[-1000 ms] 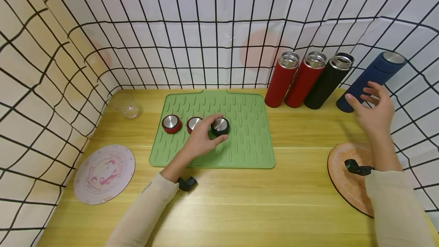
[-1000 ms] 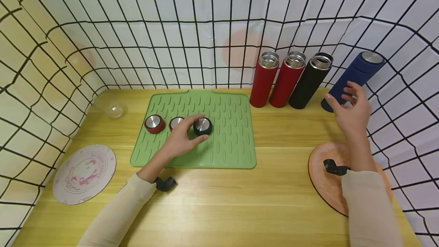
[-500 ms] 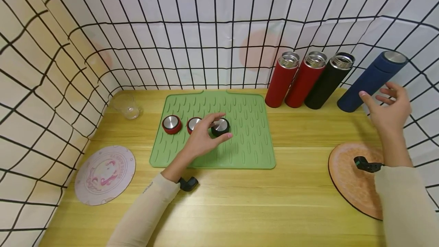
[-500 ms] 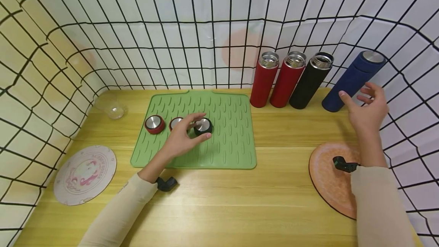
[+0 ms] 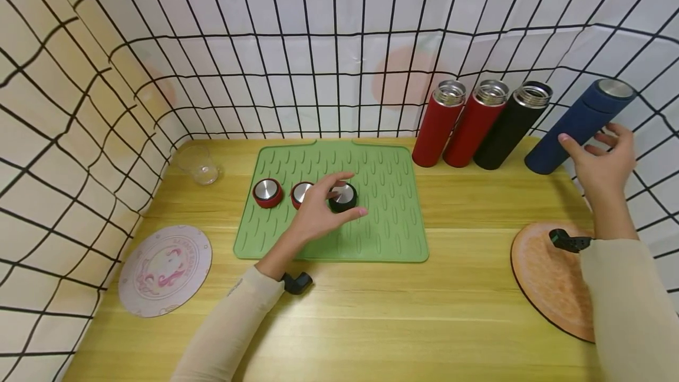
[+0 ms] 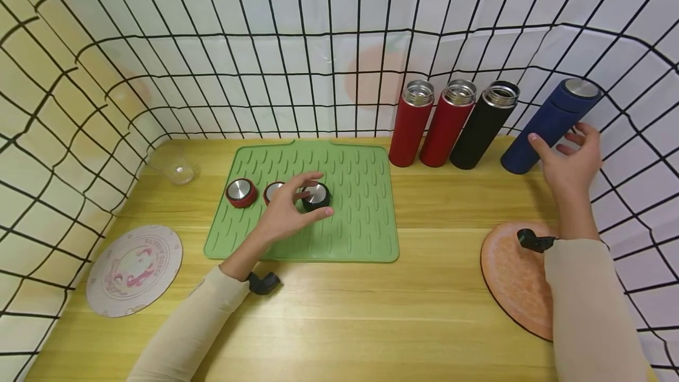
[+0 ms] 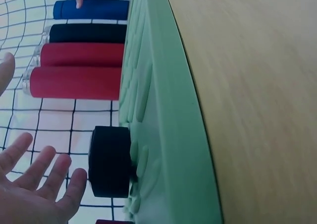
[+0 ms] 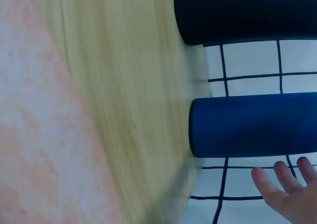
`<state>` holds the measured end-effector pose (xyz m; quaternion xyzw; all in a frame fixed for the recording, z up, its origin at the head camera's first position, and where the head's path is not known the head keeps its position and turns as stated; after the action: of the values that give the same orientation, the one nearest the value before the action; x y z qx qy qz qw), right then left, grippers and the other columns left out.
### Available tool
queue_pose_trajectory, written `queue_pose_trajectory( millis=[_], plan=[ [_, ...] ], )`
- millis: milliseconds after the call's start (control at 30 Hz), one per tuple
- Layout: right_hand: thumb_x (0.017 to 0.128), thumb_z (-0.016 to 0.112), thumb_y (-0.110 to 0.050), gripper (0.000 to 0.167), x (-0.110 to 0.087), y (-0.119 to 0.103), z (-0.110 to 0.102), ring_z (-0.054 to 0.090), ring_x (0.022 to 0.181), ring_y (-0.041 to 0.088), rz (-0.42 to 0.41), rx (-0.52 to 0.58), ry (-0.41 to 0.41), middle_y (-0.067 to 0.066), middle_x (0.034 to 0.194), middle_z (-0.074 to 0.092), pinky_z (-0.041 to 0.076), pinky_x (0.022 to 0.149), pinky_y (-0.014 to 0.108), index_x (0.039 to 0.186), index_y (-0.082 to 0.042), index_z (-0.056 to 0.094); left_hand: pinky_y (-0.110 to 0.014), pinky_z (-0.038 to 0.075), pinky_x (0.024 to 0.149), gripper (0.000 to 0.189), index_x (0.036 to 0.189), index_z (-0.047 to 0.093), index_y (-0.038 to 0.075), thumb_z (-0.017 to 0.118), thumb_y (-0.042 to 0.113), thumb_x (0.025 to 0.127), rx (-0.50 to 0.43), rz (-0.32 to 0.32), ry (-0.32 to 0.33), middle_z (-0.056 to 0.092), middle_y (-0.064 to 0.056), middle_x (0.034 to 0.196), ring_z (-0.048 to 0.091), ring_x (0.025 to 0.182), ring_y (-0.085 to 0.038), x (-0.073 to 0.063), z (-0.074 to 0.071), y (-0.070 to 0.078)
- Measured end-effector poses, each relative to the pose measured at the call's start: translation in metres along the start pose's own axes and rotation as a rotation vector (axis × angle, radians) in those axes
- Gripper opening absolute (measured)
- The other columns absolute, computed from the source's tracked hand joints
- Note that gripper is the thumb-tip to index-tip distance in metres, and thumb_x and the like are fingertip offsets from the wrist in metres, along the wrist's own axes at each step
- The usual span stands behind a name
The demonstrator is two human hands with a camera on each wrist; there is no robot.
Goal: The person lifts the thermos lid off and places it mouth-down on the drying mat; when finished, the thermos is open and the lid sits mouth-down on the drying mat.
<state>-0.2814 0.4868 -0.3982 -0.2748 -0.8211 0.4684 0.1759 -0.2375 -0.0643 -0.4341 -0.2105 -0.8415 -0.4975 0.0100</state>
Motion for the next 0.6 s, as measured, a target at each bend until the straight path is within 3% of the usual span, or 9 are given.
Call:
queue_pose_trajectory(
  millis=[200, 433, 600],
  plan=[
    [0.089, 0.076, -0.047, 0.090, 0.008, 0.001, 0.007, 0.046, 0.139, 0.008, 0.049, 0.081, -0.021, -0.011, 0.165, 0.030, 0.037, 0.121, 0.030, 0.160, -0.041, 0.021, -0.039, 0.053, 0.105, 0.080, 0.147, 0.054, 0.033, 0.086, 0.056, 0.078, 0.004, -0.027, 0.007, 0.058, 0.011, 0.145, 0.059, 0.127, -0.017, 0.001, 0.003, 0.000],
    [0.096, 0.066, -0.048, 0.083, 0.013, -0.006, 0.017, 0.027, 0.155, 0.010, 0.046, 0.140, -0.075, -0.012, 0.170, 0.020, 0.023, 0.129, 0.034, 0.161, -0.044, 0.014, -0.041, 0.053, 0.107, 0.081, 0.146, 0.053, 0.038, 0.087, 0.058, 0.076, -0.034, -0.030, -0.003, 0.058, 0.010, 0.144, 0.061, 0.129, -0.023, 0.003, 0.007, 0.002],
    [0.095, 0.070, -0.044, 0.072, 0.009, -0.012, 0.024, 0.041, 0.145, 0.009, 0.035, 0.203, -0.017, -0.011, 0.165, 0.034, 0.030, 0.126, 0.032, 0.156, -0.042, 0.030, -0.039, 0.050, 0.110, 0.082, 0.147, 0.053, 0.037, 0.089, 0.054, 0.076, -0.058, -0.001, -0.018, 0.056, 0.012, 0.146, 0.058, 0.132, -0.025, 0.007, 0.009, 0.004]
  ],
)
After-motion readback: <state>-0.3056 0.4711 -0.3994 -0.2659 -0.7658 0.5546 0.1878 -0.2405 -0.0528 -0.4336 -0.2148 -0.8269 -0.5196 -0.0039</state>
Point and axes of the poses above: each hand's wrist, its own x-axis towards the middle knuckle, its own z-axis out of the palm, y = z × x, the point moved 5 cm from there along x, towards the middle knuckle
